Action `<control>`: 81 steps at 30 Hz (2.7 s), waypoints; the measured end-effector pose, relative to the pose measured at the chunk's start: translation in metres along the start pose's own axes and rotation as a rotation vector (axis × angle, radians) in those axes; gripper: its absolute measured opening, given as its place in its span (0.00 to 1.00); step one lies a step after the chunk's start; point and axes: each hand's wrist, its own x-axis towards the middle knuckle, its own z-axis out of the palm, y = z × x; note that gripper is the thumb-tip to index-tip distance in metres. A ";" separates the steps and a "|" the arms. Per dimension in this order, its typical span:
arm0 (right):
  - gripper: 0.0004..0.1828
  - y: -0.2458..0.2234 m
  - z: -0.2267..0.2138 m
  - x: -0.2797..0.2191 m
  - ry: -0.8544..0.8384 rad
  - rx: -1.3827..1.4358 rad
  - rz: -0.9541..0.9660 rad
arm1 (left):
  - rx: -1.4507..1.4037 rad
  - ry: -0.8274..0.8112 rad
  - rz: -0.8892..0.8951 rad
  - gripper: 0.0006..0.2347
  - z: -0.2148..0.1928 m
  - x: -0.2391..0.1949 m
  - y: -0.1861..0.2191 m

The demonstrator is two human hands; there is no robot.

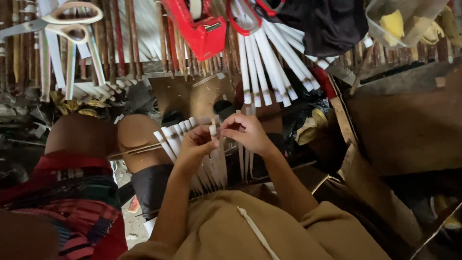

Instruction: The person assembles white cylindrical sticks onto a bamboo frame, using tape to secure them. They repeatedly pick up sticks, align them, and apply tape to hold them in place.

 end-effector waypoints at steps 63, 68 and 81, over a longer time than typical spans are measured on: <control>0.25 -0.111 -0.027 0.128 0.257 -0.089 -0.596 | 0.429 0.149 0.105 0.10 -0.053 0.018 -0.048; 0.38 -0.127 -0.020 0.155 0.274 -0.063 -0.446 | 0.429 0.165 0.036 0.08 -0.050 0.017 -0.041; 0.49 -0.085 -0.050 0.101 0.333 -0.463 -0.572 | 0.429 0.205 0.046 0.09 -0.052 0.007 -0.023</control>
